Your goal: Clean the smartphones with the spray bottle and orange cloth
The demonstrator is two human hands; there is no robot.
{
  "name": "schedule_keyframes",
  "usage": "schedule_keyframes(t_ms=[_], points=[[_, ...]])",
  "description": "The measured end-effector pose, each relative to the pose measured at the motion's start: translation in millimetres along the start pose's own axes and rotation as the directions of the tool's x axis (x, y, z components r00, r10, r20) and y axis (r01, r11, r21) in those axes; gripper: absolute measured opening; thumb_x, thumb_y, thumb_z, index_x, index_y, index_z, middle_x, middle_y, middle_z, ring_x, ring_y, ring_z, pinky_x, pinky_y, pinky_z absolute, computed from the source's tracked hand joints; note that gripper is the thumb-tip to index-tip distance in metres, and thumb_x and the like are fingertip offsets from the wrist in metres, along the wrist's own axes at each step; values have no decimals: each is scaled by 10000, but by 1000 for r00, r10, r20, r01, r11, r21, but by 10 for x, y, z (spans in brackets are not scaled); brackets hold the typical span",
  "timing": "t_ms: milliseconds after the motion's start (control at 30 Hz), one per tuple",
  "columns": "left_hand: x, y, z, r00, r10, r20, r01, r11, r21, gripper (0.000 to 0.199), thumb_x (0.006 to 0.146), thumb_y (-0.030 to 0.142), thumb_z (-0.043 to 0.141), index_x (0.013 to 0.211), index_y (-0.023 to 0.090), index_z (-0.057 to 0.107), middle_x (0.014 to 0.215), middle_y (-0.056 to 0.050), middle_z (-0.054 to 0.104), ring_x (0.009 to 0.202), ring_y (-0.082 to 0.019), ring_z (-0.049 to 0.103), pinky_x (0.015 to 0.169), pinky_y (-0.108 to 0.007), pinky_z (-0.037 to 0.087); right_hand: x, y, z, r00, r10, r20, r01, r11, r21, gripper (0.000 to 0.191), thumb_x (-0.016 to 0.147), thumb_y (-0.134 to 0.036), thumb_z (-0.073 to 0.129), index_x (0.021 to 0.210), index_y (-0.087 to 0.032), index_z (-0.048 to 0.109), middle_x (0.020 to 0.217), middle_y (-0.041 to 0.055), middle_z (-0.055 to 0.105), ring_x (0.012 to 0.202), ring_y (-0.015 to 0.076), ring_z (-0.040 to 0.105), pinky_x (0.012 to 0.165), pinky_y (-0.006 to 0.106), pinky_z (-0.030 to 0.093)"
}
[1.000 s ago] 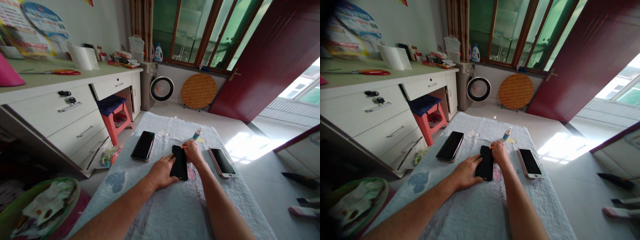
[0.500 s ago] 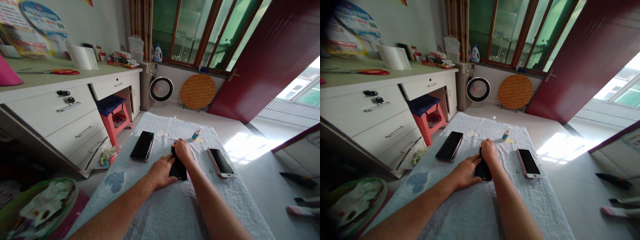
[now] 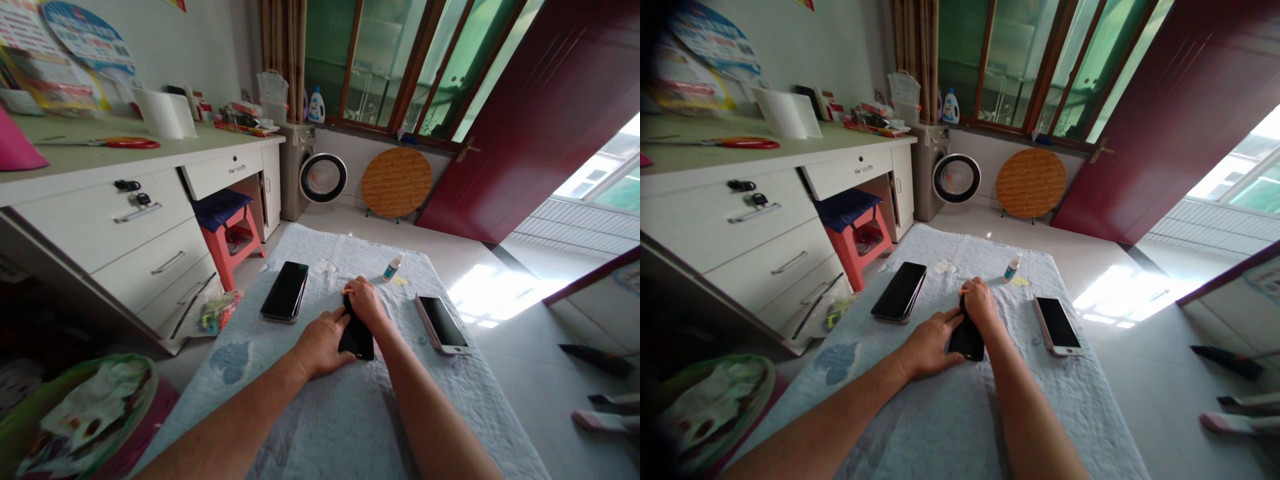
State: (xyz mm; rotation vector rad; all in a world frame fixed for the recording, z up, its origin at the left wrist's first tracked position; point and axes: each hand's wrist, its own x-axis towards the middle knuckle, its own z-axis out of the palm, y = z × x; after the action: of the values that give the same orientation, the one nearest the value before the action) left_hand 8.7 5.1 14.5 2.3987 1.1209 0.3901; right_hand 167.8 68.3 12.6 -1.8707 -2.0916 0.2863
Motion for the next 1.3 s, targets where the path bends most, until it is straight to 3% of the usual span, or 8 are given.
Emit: schedule_keyframes(t_ms=[233, 733, 1000, 1300], points=[[-6, 25, -21, 1000, -9, 10, 9, 1000, -1, 727, 675, 461, 706, 1319, 215, 473, 1365, -85, 502, 1088, -314, 550, 934, -412, 471, -2, 5, -24, 997, 80, -5, -80, 995, -56, 241, 868, -143, 445, 890, -179, 682, 930, 68, 617, 851, 152, 567, 739, 226, 360], [8, -30, 53, 1000, -19, 1, 19, 1000, 23, 766, 671, 489, 703, 1323, 144, 495, 1445, -140, 429, 1234, -333, 481, 1056, -407, 388, -224, 314, -203, 985, 168, -34, -170, 982, -86, 244, 824, -122, 454, 887, -155, 687, 871, 75, 607, 781, 149, 556, 707, 232, 363], [-4, 6, 17, 999, -37, 31, 37, 999, 10, 765, 681, 471, 696, 1332, 132, 478, 1480, -166, 375, 1310, -335, 413, 1093, -426, 342, -427, 251, -243, 995, 95, 16, -94, 992, -86, 217, 787, -79, 456, 834, -152, 655, 825, 50, 585, 740, 130, 527, 684, 224, 336], [-6, -10, 27, 998, -48, 27, 48, 999, 8, 774, 680, 443, 697, 1356, 149, 461, 1486, -149, 373, 1320, -338, 402, 1087, -419, 348, -881, 35, -368, 979, -96, 181, 79, 992, 101, 218, 771, -72, 464, 789, -166, 659, 828, 30, 592, 734, 112, 539, 677, 208, 346]])
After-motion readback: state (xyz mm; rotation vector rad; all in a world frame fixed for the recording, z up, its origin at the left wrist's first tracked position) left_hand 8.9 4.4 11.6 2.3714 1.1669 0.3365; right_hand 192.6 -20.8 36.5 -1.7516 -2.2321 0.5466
